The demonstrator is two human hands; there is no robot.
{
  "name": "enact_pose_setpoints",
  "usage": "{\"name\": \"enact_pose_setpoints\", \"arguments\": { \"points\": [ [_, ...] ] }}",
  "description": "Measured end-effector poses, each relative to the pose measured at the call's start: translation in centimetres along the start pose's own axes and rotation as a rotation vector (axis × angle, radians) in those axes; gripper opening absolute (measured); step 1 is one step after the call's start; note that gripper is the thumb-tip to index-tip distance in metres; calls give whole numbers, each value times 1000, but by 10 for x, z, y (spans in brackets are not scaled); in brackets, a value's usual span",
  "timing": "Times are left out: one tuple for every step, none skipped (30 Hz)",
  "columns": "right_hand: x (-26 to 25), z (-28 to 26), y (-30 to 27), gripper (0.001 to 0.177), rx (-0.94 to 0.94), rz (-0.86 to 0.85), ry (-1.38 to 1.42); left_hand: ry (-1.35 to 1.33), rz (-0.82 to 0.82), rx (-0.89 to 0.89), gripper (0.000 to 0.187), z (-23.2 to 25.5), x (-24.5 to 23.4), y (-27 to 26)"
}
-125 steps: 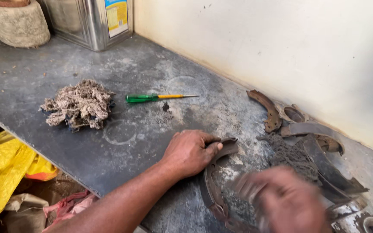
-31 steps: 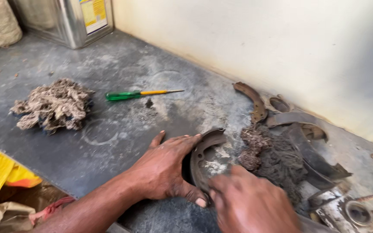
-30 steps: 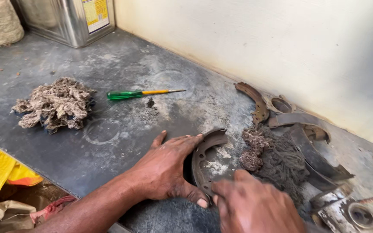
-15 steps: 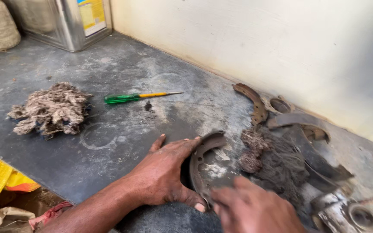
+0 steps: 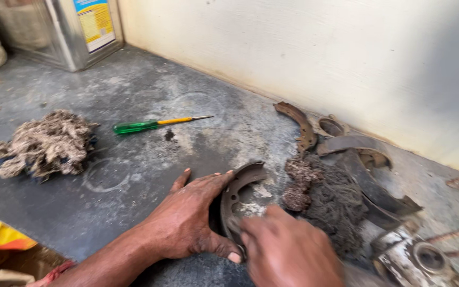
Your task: The person cleans brake shoe components by hand using a fibrous material and scrapes the surface of a metal part with a small metal plate.
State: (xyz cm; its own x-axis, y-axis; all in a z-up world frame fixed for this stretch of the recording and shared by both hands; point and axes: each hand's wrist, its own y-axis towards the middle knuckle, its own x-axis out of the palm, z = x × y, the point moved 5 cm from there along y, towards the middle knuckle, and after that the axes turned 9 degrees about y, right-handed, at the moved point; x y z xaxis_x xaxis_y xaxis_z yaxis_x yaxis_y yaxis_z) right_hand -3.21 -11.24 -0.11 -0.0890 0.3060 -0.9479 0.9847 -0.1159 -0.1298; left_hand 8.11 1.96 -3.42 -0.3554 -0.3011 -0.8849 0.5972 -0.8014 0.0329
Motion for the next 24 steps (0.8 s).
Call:
{"name": "enact_pose_setpoints", "arguments": {
  "points": [
    [-3, 0, 6, 27, 18, 33, -20, 10, 17, 20, 151, 4, -2, 4],
    [-8, 0, 16, 25, 36, 66, -41, 3, 8, 21, 151, 8, -1, 7],
    [-11, -2, 24, 23, 36, 91, -58, -1, 3, 3, 151, 8, -2, 5],
    [-15, -3, 23, 23, 4, 146, -65, -5, -2, -15, 151, 5, -3, 4],
    [-17, -4, 19, 23, -35, 185, -66, -7, 10, 2, 150, 4, -3, 1],
    [-17, -5, 17, 23, -74, 224, -67, -9, 21, 19, 149, 2, -3, 2],
    [-10, 0, 13, 24, -4, 115, -27, -19, 30, 42, 148, 2, 0, 2],
    [-4, 6, 5, 26, 65, 5, 11, -20, 5, 26, 149, 1, 4, 0],
    [-1, 10, 3, 28, 131, -93, 45, -15, -10, 17, 150, -1, 6, 2],
    [-1, 12, 5, 28, 164, -118, 56, -10, -26, 9, 151, -2, 6, 4],
    [0, 10, 7, 28, 193, -141, 72, -16, -3, 24, 150, -3, 3, 4],
    [0, 10, 9, 28, 222, -163, 88, -22, 20, 40, 150, -3, 1, 3],
    [-3, 5, 12, 28, 184, -75, 37, -33, 30, 61, 150, 0, 2, 1],
    [-5, -1, 18, 27, 144, 12, -15, -34, 21, 47, 151, 0, 4, -1],
    [-10, -5, 23, 27, 104, 109, -71, -33, 20, 40, 152, 1, 3, 1],
    [-14, -3, 24, 27, 125, 110, -54, -31, 19, 33, 153, 1, 2, 3],
    [-15, -2, 27, 27, 132, 100, -32, -35, 26, 39, 152, 0, 2, 2],
    [-15, -2, 29, 27, 139, 90, -11, -38, 33, 45, 151, 0, 1, 2],
    [-9, 1, 24, 27, 178, 10, 10, -48, 37, 47, 149, -1, 3, 1],
    [-2, 5, 15, 28, 217, -72, 30, -52, 47, 51, 149, -2, 4, -2],
    [3, 11, 9, 29, 259, -146, 44, -55, 61, 65, 149, -3, 5, -2],
    [1, 12, 11, 28, 210, -76, 73, -59, 75, 78, 149, -3, 5, -2],
    [1, 11, 16, 28, 157, -3, 104, -68, 46, 59, 149, -5, 4, -1],
    [-1, 11, 18, 27, 103, 69, 134, -78, 16, 41, 149, -7, 4, -1]
  ]
}}
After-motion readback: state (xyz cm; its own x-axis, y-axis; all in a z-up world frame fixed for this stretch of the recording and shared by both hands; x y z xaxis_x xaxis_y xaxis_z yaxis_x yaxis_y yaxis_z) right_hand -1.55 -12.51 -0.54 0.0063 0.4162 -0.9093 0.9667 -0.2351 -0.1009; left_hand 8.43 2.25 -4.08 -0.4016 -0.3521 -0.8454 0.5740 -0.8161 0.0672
